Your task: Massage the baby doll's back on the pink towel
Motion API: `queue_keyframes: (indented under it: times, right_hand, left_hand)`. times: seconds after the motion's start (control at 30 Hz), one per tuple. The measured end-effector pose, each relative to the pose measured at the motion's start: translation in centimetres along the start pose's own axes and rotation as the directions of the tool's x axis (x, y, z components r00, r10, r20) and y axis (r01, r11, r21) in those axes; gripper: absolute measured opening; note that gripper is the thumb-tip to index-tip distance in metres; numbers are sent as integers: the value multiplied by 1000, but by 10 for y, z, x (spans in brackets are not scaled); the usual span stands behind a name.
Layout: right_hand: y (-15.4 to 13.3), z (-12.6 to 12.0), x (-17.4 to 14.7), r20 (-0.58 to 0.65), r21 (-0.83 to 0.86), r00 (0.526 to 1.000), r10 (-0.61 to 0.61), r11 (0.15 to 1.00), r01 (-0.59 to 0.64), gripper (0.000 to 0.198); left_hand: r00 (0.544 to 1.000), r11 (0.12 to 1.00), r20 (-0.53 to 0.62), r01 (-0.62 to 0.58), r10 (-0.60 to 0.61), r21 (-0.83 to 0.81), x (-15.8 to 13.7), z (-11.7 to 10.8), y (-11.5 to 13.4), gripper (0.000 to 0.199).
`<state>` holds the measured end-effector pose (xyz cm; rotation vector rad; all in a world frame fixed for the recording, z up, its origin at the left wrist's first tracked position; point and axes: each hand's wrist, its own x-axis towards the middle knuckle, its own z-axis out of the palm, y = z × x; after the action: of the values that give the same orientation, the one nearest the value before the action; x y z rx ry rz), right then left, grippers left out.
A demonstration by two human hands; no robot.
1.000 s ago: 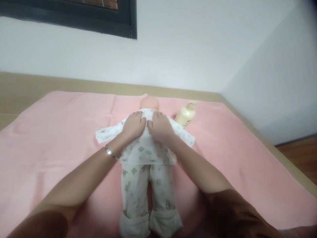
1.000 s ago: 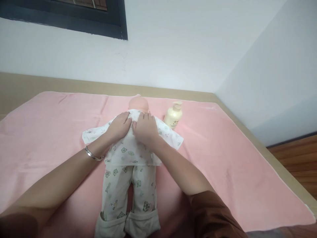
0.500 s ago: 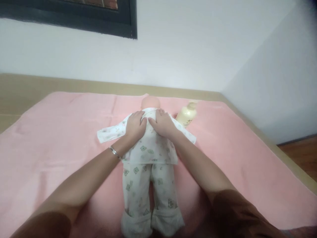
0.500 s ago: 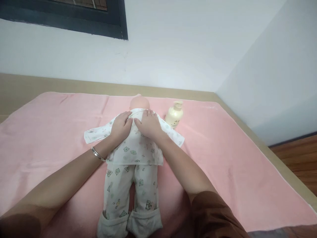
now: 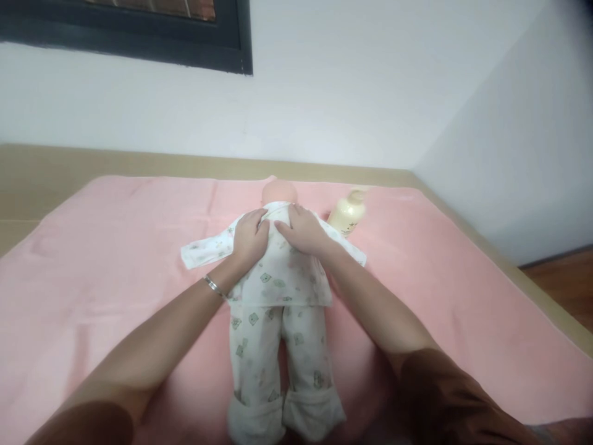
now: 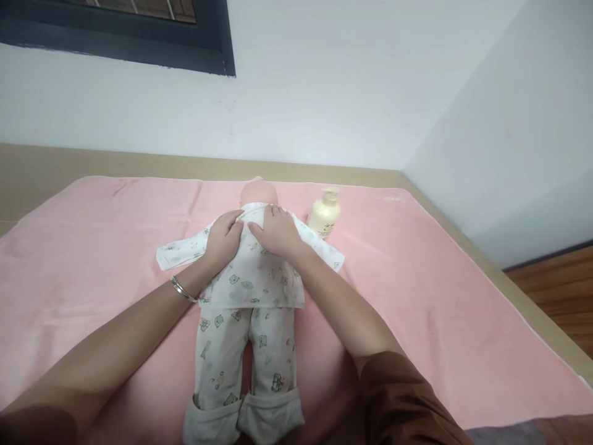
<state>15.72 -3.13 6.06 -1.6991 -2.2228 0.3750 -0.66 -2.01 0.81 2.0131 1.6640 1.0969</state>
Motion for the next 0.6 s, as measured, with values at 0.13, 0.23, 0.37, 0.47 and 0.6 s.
queue_keyframes:
  times: [0.13,0.23,0.37,0.47,0.6]
  right_hand:
    - [9,-33,-6,115,150,978,-175,976,156,39]
    - [3,-28,-9,-92,146,981,-171,972,184,48]
    - [-16,10,-10,-187,-7,974,-126,992,127,54]
    - [-25,24,-13,-149,-66,986,-75,996,66,54]
    - [-26,12,-19,-247,-16,964,-96,995,95,57]
  left_hand:
    - [1000,1000,4,0,0,-19,-1,-1,1,46]
    - [1000,1000,3,-2,2,-21,-1,0,0,45]
    - [1000,999,-13,-18,18,-35,0,1,-2,46]
    - [999,997,-10,-51,51,-58,1,3,-4,47]
    - [998,993,-21,-58,57,-99,1,4,-6,44]
